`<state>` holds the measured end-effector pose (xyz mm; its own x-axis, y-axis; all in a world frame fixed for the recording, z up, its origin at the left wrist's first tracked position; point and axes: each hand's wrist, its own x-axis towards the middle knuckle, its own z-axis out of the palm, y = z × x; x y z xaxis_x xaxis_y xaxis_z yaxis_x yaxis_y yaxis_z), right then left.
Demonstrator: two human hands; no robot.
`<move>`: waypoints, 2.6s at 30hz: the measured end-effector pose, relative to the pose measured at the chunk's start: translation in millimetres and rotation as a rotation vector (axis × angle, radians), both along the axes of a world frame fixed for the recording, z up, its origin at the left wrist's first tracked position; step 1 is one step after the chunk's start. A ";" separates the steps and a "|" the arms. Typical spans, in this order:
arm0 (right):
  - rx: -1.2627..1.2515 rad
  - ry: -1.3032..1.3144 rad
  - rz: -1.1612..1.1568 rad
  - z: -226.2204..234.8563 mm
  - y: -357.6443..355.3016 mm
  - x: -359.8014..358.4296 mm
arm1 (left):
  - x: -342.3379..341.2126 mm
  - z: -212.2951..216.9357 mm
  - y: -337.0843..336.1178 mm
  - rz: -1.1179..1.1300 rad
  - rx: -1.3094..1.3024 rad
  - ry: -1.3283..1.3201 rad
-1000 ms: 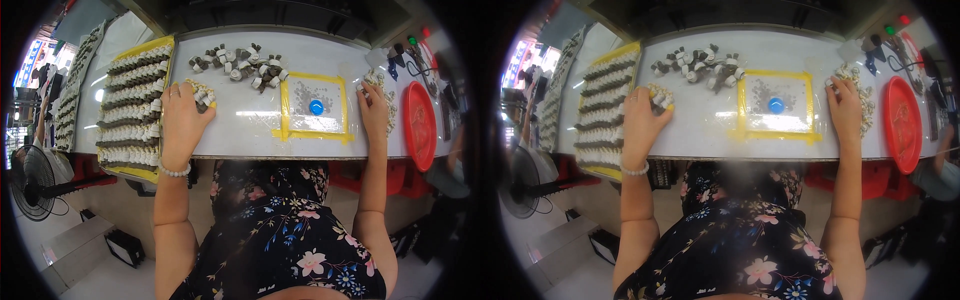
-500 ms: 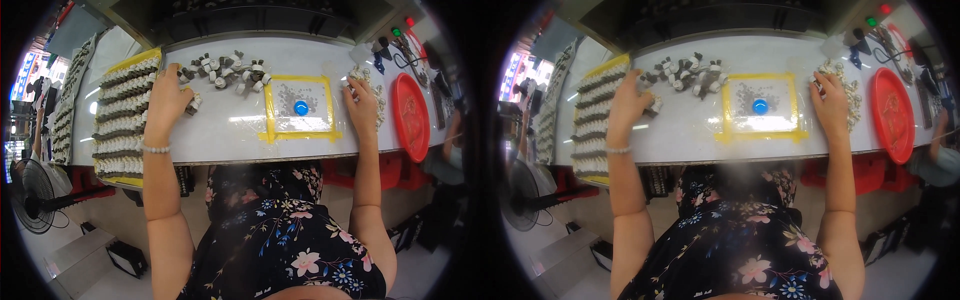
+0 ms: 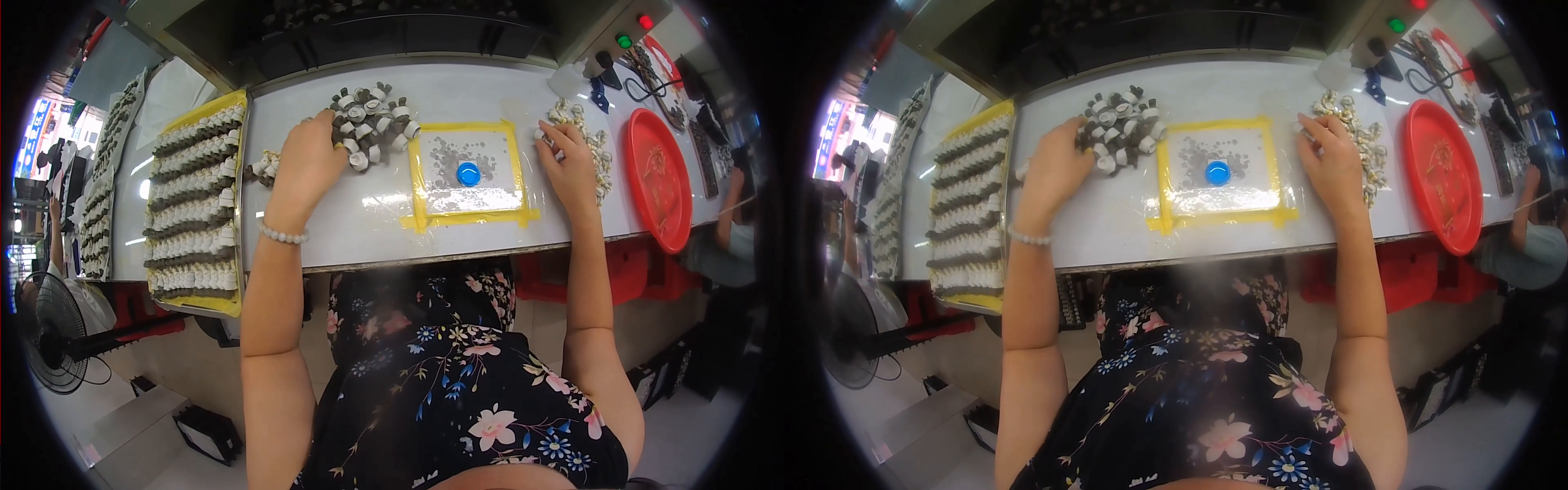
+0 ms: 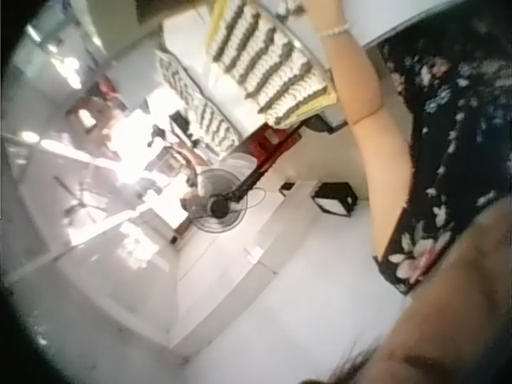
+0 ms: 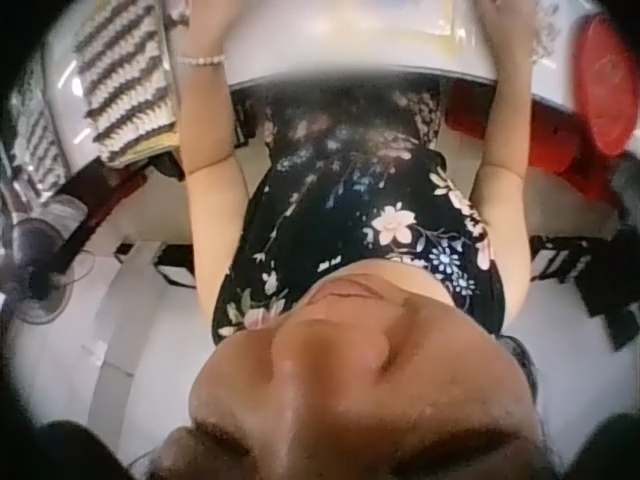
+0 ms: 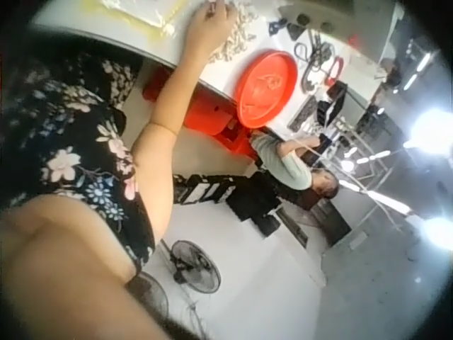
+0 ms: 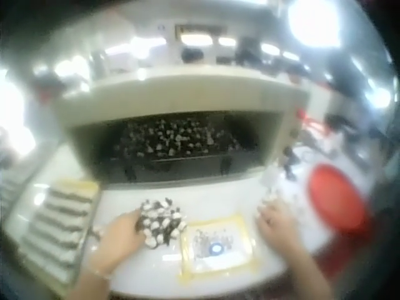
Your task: The person assembles small toy parts by hand, then places the assembled components into trays.
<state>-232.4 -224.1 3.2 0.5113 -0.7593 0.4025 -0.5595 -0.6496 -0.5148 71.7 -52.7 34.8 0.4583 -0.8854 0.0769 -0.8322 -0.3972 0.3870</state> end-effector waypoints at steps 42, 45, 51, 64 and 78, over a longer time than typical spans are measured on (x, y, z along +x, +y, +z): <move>0.008 0.225 0.507 31.7 44.9 47.4 | -71.9 -20.9 81.4 0.072 -0.329 0.338; 0.004 0.236 0.520 31.7 43.7 49.0 | -75.5 -30.2 75.5 0.024 -0.328 0.245; 0.121 0.176 0.514 32.9 43.8 48.1 | -72.1 -25.1 77.6 -0.115 -0.373 0.144; 0.254 0.016 0.452 29.9 49.1 43.8 | -71.3 -30.4 78.1 -0.103 -0.469 0.501; 0.486 -0.231 0.488 31.3 57.6 42.1 | -102.8 -42.6 61.6 -0.079 -0.625 1.753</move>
